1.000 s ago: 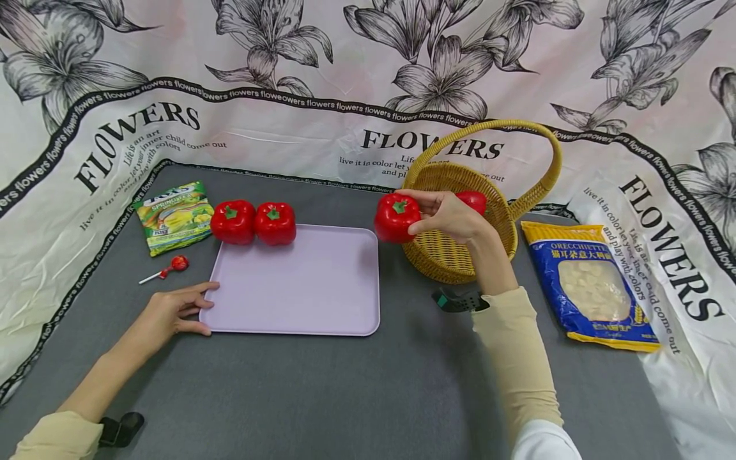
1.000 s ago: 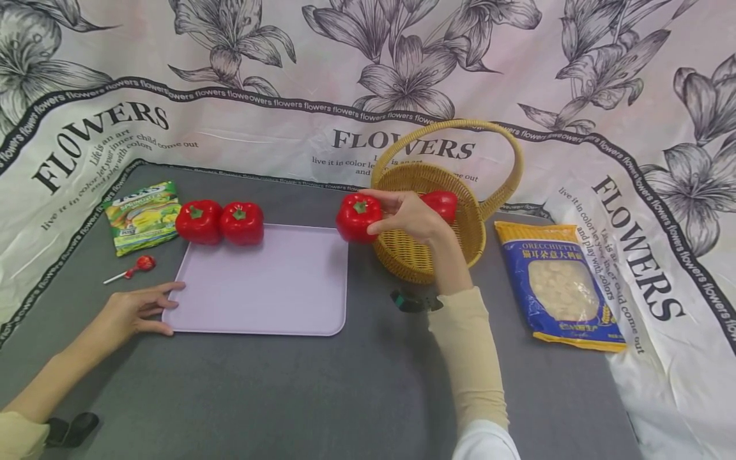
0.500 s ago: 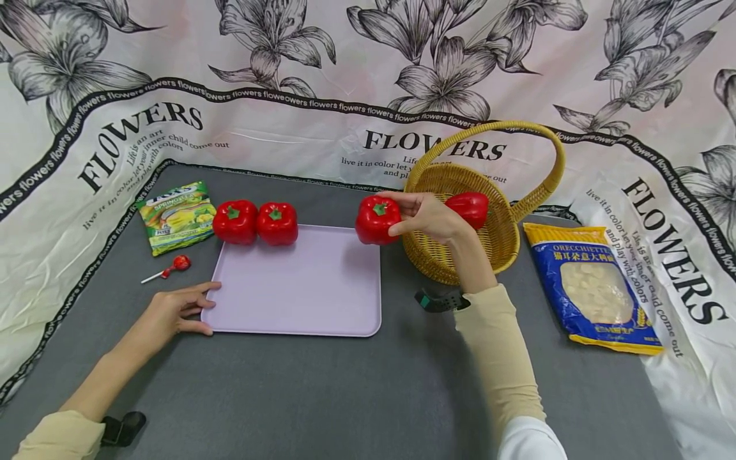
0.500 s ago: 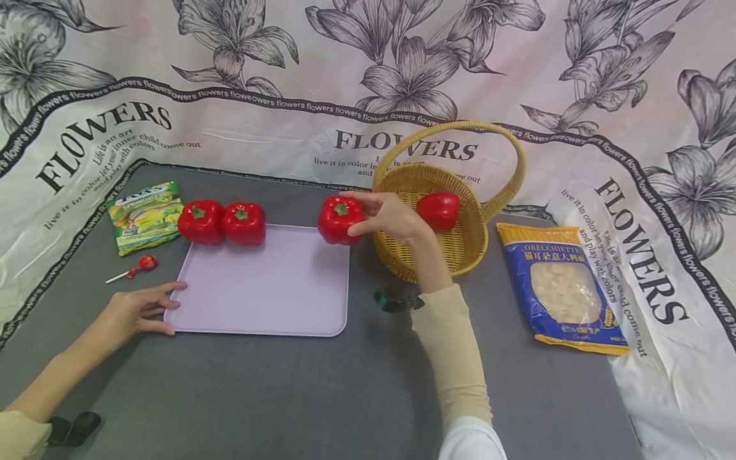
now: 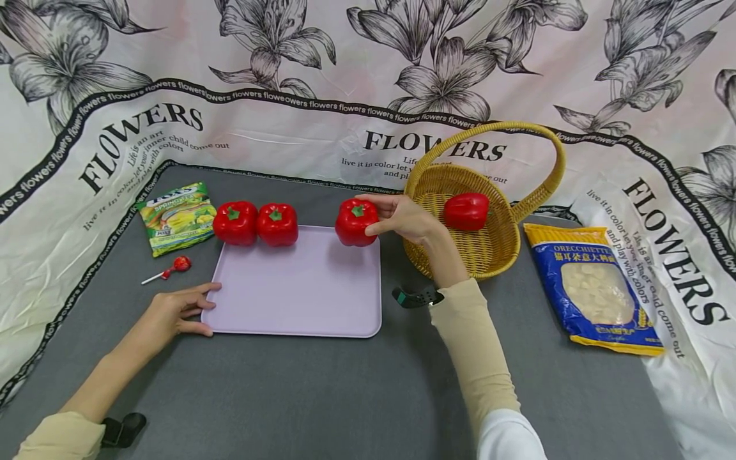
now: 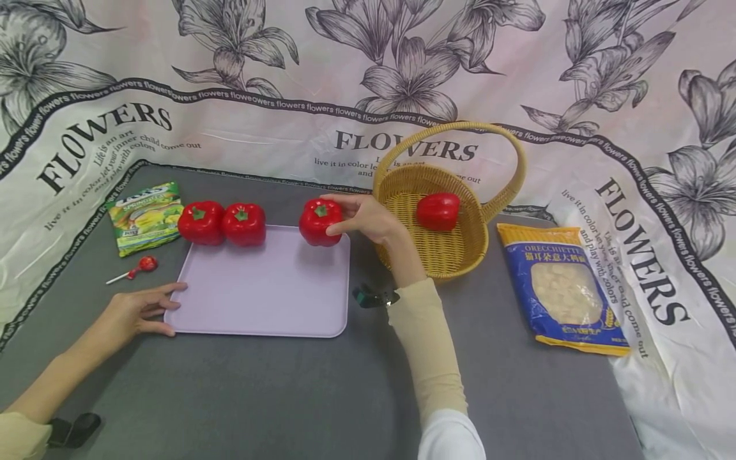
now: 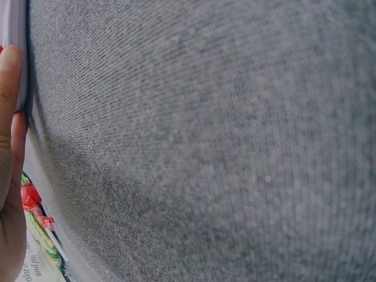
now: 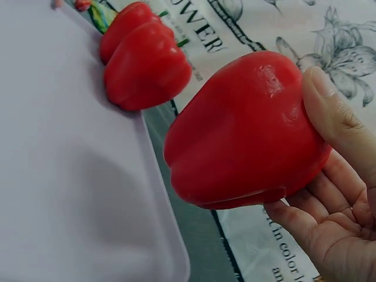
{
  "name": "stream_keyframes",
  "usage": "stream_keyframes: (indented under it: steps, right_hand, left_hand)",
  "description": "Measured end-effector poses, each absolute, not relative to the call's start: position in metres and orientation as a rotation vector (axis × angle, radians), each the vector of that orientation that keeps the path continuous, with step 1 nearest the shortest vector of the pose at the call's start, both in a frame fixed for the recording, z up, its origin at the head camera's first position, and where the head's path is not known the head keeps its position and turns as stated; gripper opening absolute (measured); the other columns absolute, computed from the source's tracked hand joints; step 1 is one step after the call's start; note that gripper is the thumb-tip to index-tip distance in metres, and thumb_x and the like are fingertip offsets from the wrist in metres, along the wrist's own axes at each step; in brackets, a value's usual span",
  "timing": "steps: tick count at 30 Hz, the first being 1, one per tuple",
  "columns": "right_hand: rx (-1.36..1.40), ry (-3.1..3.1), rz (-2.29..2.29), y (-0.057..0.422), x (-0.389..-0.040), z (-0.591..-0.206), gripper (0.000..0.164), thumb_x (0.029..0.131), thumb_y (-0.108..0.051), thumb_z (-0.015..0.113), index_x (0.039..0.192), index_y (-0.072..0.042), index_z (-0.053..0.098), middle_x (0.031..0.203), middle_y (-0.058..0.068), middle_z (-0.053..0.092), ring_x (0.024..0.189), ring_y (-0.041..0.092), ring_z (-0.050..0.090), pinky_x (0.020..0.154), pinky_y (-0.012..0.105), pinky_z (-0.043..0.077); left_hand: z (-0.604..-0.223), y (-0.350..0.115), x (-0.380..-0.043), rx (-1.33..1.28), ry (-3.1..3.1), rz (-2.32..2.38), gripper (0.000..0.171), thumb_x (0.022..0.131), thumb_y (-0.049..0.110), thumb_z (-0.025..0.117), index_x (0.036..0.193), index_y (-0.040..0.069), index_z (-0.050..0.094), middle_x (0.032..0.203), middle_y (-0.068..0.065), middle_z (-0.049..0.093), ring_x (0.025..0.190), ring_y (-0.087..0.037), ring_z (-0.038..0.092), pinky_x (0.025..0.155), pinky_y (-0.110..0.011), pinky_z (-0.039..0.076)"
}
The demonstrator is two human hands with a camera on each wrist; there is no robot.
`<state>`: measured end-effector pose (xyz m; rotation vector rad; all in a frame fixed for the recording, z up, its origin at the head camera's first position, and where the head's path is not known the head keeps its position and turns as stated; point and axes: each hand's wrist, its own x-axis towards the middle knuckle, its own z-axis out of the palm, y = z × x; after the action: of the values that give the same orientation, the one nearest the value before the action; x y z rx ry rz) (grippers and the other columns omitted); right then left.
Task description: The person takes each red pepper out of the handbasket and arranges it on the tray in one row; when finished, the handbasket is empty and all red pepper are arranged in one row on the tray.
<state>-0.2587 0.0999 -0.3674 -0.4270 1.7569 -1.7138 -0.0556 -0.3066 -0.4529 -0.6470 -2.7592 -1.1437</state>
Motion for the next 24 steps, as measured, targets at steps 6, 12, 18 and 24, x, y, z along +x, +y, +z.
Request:
stream_keyframes:
  steps: [6, 12, 18, 24]
  right_hand:
    - [-0.486, 1.733, -1.698, 0.089, -0.265, -0.380, 0.058, 0.082, 0.007, 0.070, 0.136, -0.002, 0.051, 0.130, 0.017, 0.057, 0.116, 0.028, 0.055, 0.093, 0.037, 0.050]
    - [-0.483, 1.711, -1.680, 0.077, -0.269, -0.390, 0.058, 0.084, 0.011, 0.064, 0.138, -0.001, 0.048, 0.134, 0.019, 0.054, 0.119, 0.028, 0.053, 0.095, 0.038, 0.049]
    - [-0.495, 1.724, -1.652, 0.068, -0.274, -0.399, 0.059, 0.082, 0.009, 0.067, 0.137, -0.002, 0.050, 0.133, 0.017, 0.055, 0.119, 0.027, 0.054, 0.095, 0.038, 0.049]
    - [-0.512, 1.708, -1.651, 0.060, -0.281, -0.409, 0.059, 0.082, 0.010, 0.067, 0.138, -0.003, 0.050, 0.133, 0.016, 0.056, 0.119, 0.027, 0.054, 0.096, 0.038, 0.048]
  left_hand:
    - [-0.452, -0.307, -0.055, -0.643, -2.767, -1.128, 0.043, 0.054, 0.004, 0.089, 0.093, -0.002, 0.073, 0.120, -0.021, 0.063, 0.105, -0.006, 0.060, 0.076, -0.005, 0.045]
    - [-0.453, -0.308, -0.057, -0.634, -2.781, -1.111, 0.043, 0.054, 0.004, 0.090, 0.092, -0.001, 0.073, 0.120, -0.020, 0.063, 0.103, -0.018, 0.062, 0.077, -0.004, 0.045]
    - [-0.454, -0.309, -0.058, -0.630, -2.790, -1.123, 0.042, 0.055, 0.006, 0.089, 0.093, -0.001, 0.073, 0.121, -0.020, 0.063, 0.104, -0.021, 0.063, 0.078, -0.003, 0.043]
    - [-0.452, -0.306, -0.056, -0.623, -2.793, -1.137, 0.043, 0.056, 0.009, 0.089, 0.094, -0.002, 0.073, 0.121, -0.021, 0.063, 0.100, -0.036, 0.063, 0.076, -0.003, 0.044]
